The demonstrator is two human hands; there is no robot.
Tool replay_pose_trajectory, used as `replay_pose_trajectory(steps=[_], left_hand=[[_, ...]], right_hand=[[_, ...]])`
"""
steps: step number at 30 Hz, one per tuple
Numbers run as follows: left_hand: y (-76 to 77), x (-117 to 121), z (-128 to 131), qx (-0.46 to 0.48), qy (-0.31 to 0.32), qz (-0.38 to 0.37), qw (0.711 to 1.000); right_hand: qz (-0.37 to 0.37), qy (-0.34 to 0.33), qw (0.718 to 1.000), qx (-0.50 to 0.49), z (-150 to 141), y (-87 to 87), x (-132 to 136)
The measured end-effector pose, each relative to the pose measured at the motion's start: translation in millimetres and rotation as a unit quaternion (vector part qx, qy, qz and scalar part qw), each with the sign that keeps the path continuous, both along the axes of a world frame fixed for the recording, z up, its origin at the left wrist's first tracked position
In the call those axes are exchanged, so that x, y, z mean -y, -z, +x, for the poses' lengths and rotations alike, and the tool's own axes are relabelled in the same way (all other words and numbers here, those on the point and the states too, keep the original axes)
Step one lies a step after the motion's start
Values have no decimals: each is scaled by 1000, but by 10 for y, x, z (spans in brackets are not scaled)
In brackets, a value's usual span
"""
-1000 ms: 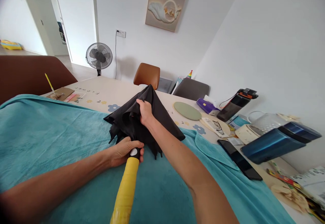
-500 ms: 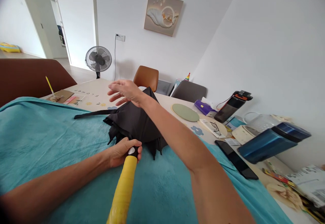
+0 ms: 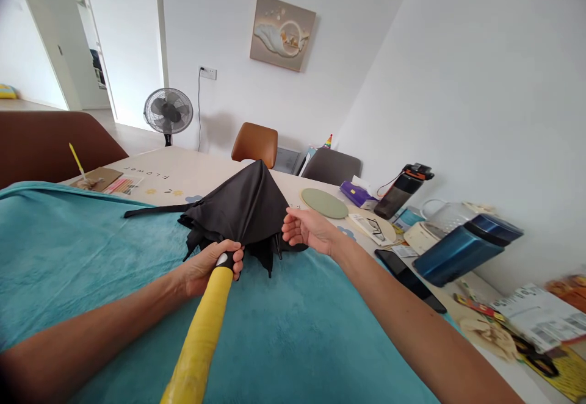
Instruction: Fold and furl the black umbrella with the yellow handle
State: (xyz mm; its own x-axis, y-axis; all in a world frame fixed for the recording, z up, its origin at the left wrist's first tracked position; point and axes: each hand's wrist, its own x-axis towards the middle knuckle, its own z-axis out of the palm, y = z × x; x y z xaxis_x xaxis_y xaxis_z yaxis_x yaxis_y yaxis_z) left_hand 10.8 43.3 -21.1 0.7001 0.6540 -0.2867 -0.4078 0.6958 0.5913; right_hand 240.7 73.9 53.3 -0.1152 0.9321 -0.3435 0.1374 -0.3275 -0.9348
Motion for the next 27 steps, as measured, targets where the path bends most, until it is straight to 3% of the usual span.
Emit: replay_pose_trajectory(steps=[2, 6, 8, 10, 14, 18, 21, 27], left_hand=[[12, 0, -2, 0, 1, -1, 1000], [30, 5, 3, 1, 5, 1, 1000], [26, 8, 4, -2, 11, 5, 1000], [15, 12, 1, -5, 8, 9, 1000], [8, 16, 0, -3, 5, 11, 1000], [43, 7, 7, 21, 0, 2, 1000], [70, -7, 6, 31, 12, 0, 999], [74, -11, 1, 47, 20, 8, 999]], right_hand=[[-15, -32, 998, -60, -68, 6, 90], [-115, -137, 983, -54, -367, 135, 274], [-119, -106, 983, -94, -521, 240, 310], [-99, -26, 984, -149, -642, 342, 274], [-74, 87, 965, -237, -808, 466, 19], [-90, 61, 950, -293, -971, 469, -270], [-128, 43, 951, -280, -1088, 461, -386], [-98, 98, 960, -243, -1199, 514, -428]])
